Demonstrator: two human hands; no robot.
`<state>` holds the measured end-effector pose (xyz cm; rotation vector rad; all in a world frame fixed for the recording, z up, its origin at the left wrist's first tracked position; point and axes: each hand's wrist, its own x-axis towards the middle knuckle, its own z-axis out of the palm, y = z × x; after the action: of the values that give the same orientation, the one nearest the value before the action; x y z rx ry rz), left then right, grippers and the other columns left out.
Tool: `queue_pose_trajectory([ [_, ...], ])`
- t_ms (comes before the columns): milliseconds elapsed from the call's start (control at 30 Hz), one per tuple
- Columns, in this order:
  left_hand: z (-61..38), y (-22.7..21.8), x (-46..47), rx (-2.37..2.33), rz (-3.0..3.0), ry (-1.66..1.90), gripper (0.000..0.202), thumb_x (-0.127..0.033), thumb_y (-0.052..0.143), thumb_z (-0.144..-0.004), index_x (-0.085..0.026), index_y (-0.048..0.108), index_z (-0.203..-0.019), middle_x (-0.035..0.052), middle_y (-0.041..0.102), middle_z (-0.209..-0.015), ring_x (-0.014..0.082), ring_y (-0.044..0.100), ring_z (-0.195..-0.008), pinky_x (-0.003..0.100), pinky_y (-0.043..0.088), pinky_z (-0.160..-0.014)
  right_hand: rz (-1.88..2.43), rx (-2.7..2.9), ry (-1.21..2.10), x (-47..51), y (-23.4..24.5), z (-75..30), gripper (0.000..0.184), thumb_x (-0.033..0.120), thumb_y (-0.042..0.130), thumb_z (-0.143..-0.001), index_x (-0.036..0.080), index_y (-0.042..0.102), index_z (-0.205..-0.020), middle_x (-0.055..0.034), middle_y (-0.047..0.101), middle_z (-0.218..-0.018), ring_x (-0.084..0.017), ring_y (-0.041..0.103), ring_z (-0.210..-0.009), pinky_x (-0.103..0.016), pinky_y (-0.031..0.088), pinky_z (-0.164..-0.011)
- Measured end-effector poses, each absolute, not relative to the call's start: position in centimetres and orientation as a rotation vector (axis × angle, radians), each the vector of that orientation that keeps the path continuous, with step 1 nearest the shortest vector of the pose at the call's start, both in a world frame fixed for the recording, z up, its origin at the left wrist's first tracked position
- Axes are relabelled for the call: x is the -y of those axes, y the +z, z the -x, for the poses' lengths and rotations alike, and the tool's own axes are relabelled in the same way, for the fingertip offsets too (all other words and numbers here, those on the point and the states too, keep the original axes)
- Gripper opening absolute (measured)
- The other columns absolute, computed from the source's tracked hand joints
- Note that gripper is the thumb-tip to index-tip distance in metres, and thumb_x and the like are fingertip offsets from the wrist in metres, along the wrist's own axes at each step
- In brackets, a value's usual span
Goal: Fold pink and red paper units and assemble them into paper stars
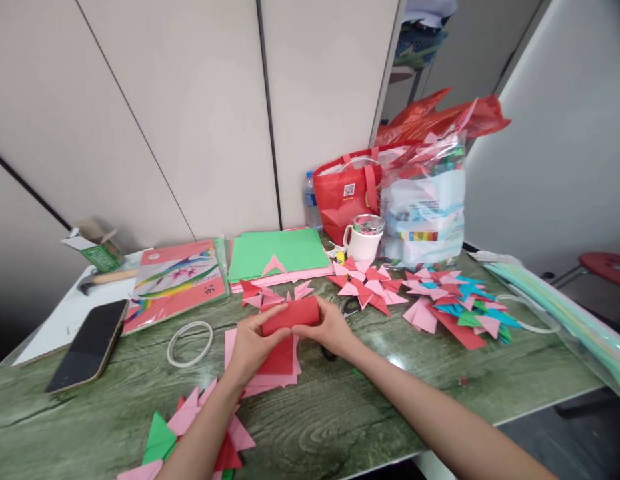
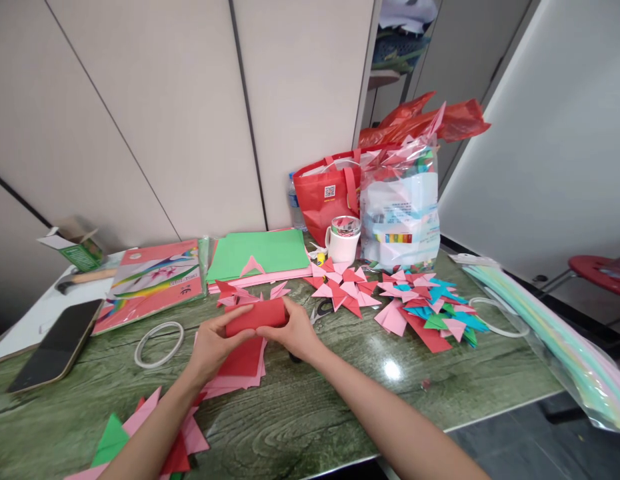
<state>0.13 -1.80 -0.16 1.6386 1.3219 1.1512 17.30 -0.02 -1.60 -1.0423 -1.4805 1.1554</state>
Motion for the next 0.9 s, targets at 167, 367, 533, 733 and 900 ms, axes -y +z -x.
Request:
queue_pose_trajectory([
  [167,-0.08,-0.38,1.65,-1.336,-1.627,1.204,0.039,-0.026,0.071,-0.065,-0.02,0.068,-0.104,0.0065,0.07,-0.105,0.0242,0.064,-0.096,0.033,0.049,-0.086,0.898,1.375,1.363,-0.08,-1.76,-17.19,0.038,0.029,0.076,-0.057,0.015,0.059,-0.088,0.0006,0.062,-0.075,-0.013,0.056,-0.062,-0.026,0.049,-0.059],
  [367,0.03,-0.54,1.57,-1.345,-1.605,1.218,0.032,-0.027,0.072,-0.064,-0.018,0.072,-0.094,0.0076,0.072,-0.097,0.0256,0.066,-0.09,0.034,0.051,-0.081,0.835,1.358,1.372,0.08,-1.56,-17.12,0.033,0.024,0.072,-0.06,0.015,0.059,-0.09,-0.0004,0.065,-0.078,-0.014,0.06,-0.067,-0.027,0.052,-0.063],
  [533,0.11,-0.4,1.65,-1.33,-1.559,1.188,0.026,-0.028,0.073,-0.063,-0.019,0.073,-0.088,0.0065,0.073,-0.088,0.0246,0.067,-0.083,0.031,0.053,-0.075,0.878,1.391,1.361,0.24,-1.5,-17.19,0.032,0.025,0.072,-0.062,0.016,0.061,-0.09,0.0003,0.065,-0.073,-0.015,0.061,-0.062,-0.027,0.053,-0.059],
  [733,0.3,-0.28,1.45,-1.315,-1.437,1.222,0.034,-0.028,0.075,-0.06,-0.017,0.072,-0.092,0.007,0.073,-0.089,0.0231,0.068,-0.078,0.029,0.054,-0.07,0.757,1.235,1.611,-0.03,-1.07,-17.33,0.041,0.031,0.077,-0.057,0.014,0.062,-0.091,-0.002,0.069,-0.076,-0.018,0.067,-0.066,-0.034,0.057,-0.066],
  [900,0.33,-0.05,1.26,-1.309,-1.319,1.261,0.039,-0.028,0.077,-0.057,-0.015,0.072,-0.093,0.0086,0.073,-0.092,0.0222,0.068,-0.076,0.029,0.055,-0.068,0.688,1.167,1.676,-0.34,-1.14,-17.45,0.041,0.033,0.079,-0.056,0.013,0.061,-0.087,-0.003,0.07,-0.069,-0.02,0.069,-0.065,-0.039,0.057,-0.069],
])
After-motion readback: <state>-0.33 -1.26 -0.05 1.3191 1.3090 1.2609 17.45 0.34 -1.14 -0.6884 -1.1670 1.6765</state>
